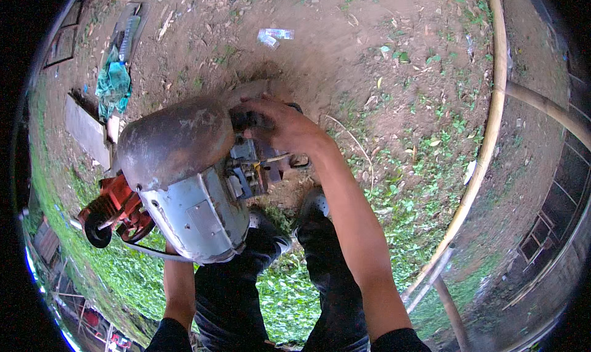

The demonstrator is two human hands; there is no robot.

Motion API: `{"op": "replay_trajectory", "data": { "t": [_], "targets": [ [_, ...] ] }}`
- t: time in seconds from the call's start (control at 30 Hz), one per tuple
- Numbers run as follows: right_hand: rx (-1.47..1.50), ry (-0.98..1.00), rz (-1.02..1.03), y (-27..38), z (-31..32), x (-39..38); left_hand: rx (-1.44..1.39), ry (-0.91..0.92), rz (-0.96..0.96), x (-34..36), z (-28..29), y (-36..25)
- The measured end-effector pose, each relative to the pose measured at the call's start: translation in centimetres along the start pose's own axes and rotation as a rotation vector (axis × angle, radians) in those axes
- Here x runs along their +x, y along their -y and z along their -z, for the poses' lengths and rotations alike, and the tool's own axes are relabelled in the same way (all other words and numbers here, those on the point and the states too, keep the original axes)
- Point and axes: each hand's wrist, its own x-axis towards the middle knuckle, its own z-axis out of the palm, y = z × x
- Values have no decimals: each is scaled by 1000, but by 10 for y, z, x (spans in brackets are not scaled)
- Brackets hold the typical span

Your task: The person fits a drive belt onto the pulleys of an air compressor and adjusts the alignment of the motor by hand. They then use a wrench to tighten a bolt on the side of the compressor pump cylinder.

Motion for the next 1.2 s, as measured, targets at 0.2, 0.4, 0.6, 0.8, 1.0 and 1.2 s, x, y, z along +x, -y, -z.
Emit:
{"op": "replay_trajectory", "data": {
  "t": [0.2, 0.4, 0.6, 0.8, 1.0, 1.2],
  "targets": [
    [-32, 20, -49, 3, -2, 0, 3, 8, -7, 13, 4, 10],
    [67, -1, -153, 23, -1, 0, 0, 16, -26, 35, 8, 21],
    [-217, -705, -246, 59, -29, -75, 511, 16, -314, 21, 14, 26],
    [-165, -585, -764, 136, -106, -260, 1006, -328, 84, -200, -9, -5],
    [121, -437, -617, 306, -164, -310, 928, 90, 340, -339, -153, -110],
    [289, -230, -310, 396, -82, -276, 1069, 111, 90, -309, -271, -176]
  ]
}}
